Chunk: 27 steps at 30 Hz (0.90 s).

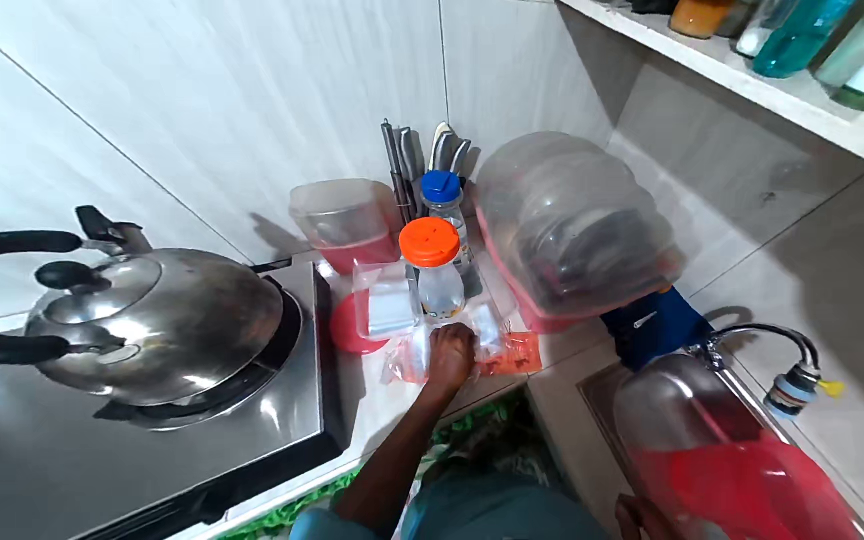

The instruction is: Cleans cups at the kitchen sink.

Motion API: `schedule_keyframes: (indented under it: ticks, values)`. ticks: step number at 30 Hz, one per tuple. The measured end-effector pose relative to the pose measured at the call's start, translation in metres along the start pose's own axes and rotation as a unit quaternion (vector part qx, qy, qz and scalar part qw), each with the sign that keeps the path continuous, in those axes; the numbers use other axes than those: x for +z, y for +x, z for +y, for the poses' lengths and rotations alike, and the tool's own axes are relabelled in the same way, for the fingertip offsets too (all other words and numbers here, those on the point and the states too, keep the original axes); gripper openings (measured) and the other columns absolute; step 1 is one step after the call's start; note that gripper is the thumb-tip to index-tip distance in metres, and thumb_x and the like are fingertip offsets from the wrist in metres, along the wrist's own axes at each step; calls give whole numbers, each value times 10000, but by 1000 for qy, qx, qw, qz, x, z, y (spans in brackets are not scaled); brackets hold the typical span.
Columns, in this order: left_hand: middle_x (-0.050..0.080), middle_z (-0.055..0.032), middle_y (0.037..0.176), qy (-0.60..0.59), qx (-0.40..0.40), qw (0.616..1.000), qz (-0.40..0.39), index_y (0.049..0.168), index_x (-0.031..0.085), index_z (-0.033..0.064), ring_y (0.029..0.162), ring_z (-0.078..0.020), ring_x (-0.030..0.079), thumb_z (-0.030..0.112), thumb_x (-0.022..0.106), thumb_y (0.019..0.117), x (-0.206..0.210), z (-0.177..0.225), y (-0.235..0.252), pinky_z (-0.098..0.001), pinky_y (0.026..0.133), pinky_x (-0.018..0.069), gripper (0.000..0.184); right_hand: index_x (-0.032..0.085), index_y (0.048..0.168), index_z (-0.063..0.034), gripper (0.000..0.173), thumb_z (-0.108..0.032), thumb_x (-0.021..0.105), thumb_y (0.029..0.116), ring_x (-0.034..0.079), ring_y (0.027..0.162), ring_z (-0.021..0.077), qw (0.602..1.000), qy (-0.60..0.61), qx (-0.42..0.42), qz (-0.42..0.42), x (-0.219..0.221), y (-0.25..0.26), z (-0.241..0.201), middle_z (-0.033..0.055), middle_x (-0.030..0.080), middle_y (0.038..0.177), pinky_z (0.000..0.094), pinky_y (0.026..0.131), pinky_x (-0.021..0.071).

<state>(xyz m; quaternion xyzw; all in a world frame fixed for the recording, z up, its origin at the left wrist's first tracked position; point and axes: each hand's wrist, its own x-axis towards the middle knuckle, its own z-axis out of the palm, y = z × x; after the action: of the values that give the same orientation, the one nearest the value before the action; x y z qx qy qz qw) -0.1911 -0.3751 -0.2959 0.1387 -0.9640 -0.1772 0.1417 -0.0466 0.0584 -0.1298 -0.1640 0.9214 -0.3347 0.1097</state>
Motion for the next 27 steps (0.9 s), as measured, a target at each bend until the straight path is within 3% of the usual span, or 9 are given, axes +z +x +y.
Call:
schedule_keyframes:
  ticks: [2,3,7,10,12,14,16,21,27]
  values:
    - [605,-95,1417,-19,-11,1000,-21,1242,704,141,1296,-302,571,464,536,1005,-1,-4,0,-532,1137,393,434,739,1178,-31,254,-181,597,1030,721,1011,156,1000,13,6,-1,3,-4,-1,87,759,1082,327,950,572]
    - [609,-94,1415,-9,-9,999,-32,1225,719,140,1308,-304,561,444,540,999,1,-5,0,-534,1143,385,419,735,1187,-34,259,-186,593,1034,717,1028,153,1000,15,12,-1,5,-6,-2,85,756,1098,327,962,567]
    - [730,25,1142,2,0,1000,-23,1027,768,194,1180,-187,632,327,544,981,8,-8,-1,-435,1099,448,265,738,1189,-58,260,-218,612,1027,714,1025,128,1000,15,27,8,20,-12,2,55,757,1095,305,952,567]
    - [717,-8,1226,-145,-17,989,21,1011,794,201,1218,-180,628,322,650,959,-11,-5,1,-413,1092,478,195,737,1184,-55,259,-217,609,1027,714,1036,133,1000,16,22,13,27,-18,4,57,756,1101,309,960,567]
    - [691,-78,1285,-303,-30,950,74,991,803,140,1234,-204,628,259,757,915,-41,3,7,-415,1082,505,149,735,1193,-46,265,-201,591,1034,712,1065,165,999,15,32,15,23,-22,-3,81,753,1126,339,984,559]
    - [705,-143,1218,-431,-50,892,125,994,779,23,1140,-226,676,124,781,882,-78,12,16,-409,1013,555,151,741,1181,-46,262,-203,591,1034,716,1055,172,999,12,33,18,23,-26,-5,86,755,1117,342,977,563]
    - [723,-135,1094,-503,-78,844,169,994,741,-47,1002,-185,700,17,742,879,-114,19,25,-371,920,585,131,742,1173,-43,262,-206,593,1031,718,1040,171,999,14,26,16,26,-28,-1,88,755,1110,334,966,566]
    - [720,11,900,-553,-116,779,273,1000,708,-29,819,-50,666,13,715,910,-175,24,39,-280,829,573,99,745,1162,-39,257,-205,604,1026,720,1021,162,1000,15,11,16,27,-29,6,89,756,1091,317,945,572]
    - [661,62,926,-524,-37,747,408,1058,614,42,880,-58,652,112,557,1032,-226,18,43,-299,867,557,94,749,1156,-45,245,-198,611,1022,723,1014,157,1000,16,-2,12,21,-31,10,80,760,1082,312,947,571]
